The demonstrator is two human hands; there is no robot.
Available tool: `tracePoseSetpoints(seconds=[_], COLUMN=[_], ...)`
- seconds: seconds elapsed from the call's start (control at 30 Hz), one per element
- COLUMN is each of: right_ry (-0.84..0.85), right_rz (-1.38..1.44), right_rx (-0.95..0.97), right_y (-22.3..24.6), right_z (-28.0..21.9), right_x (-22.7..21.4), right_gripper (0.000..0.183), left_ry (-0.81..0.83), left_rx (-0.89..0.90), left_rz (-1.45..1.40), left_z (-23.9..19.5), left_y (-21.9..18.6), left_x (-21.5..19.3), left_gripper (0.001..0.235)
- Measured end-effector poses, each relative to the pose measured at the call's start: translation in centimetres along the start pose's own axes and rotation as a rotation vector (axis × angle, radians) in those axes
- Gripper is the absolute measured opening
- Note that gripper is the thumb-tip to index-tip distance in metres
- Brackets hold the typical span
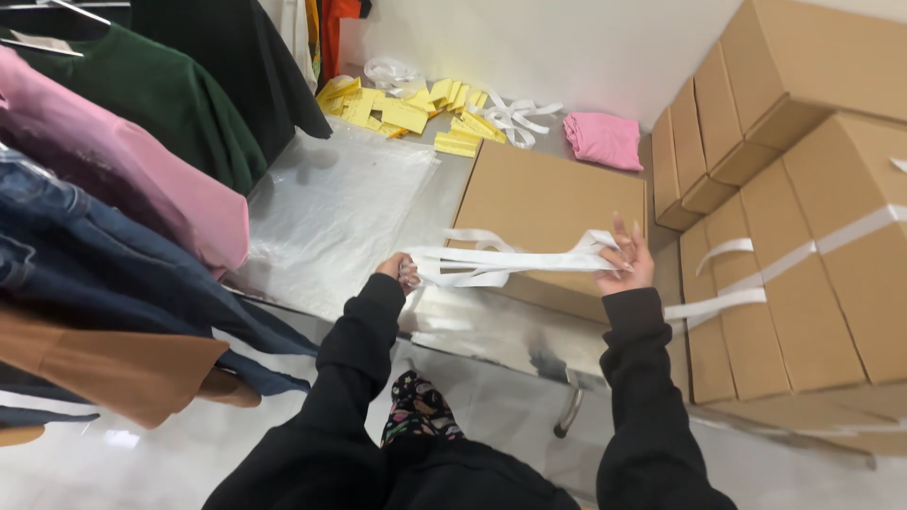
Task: The person ties a white ribbon around a brown cardboard box. They wrap the ribbon around the box, pull it tight, and tie a neat bow on top.
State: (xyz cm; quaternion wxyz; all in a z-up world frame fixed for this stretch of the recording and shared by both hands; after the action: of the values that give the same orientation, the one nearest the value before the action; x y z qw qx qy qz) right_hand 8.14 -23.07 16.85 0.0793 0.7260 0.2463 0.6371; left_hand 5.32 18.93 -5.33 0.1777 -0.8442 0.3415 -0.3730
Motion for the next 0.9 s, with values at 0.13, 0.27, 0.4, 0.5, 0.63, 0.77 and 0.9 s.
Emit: tracePoseSetpoints(seconds=[0.13, 0.27, 0.4, 0.5, 0.63, 0.77, 0.9], right_ry=[-0.115, 0.043, -0.043, -0.143, -0.06, 0.016, 0.058], right_rz=[-0.274, -0.734, -1.418, -1.563, -1.369, -1.051, -1.017], right_rx=[0.002, 0.133, 0.359, 0.463, 0.292, 0.029, 0.046], right_y=[-1.0, -0.4, 2.4, 5.2, 3.6, -1.7, -7.1], right_z=[-3.8, -3.5, -10.0, -12.5, -13.1, -13.9, -15.5], right_x=[-0.9, -6.9, -7.7, -8.9, -6.5, 0.4, 2.8], right_gripper=[0.033, 0.028, 0.044, 0.04, 0.031, 0.04, 0.025], left_ry=[0.011, 0.134, 0.398, 0.565, 0.751, 0.919, 0.928], left_rx=[0.044, 0.014, -0.091, -0.081, -0.201, -0.252, 0.01], left_rz=[0.032, 0.334, 0.897, 1.217, 1.144, 1.409, 1.782], left_z=[-2.6, -8.4, -13.3, -13.1, -17.3, -17.0, -16.4], left_y=[-0.7, -0.8, 2.2, 5.3, 8.0, 14.6, 18.3], left_x=[1.2, 3.7, 5.4, 5.9, 7.3, 2.5, -0.6], left_gripper=[0.02, 0.027, 0.025, 0.025, 0.022, 0.022, 0.083])
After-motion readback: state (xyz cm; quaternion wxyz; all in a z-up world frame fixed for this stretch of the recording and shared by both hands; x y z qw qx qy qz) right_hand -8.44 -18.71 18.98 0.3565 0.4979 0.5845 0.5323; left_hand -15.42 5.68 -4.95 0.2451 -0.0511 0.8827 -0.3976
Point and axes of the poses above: each hand's wrist, its own z-axis towards the middle knuckle, its own x-axis out of the palm, y = z × x, the point moved 8 cm from there along z, towards the middle knuckle, and after that the axes turned 4 degrees about z, right-handed, at the moved point
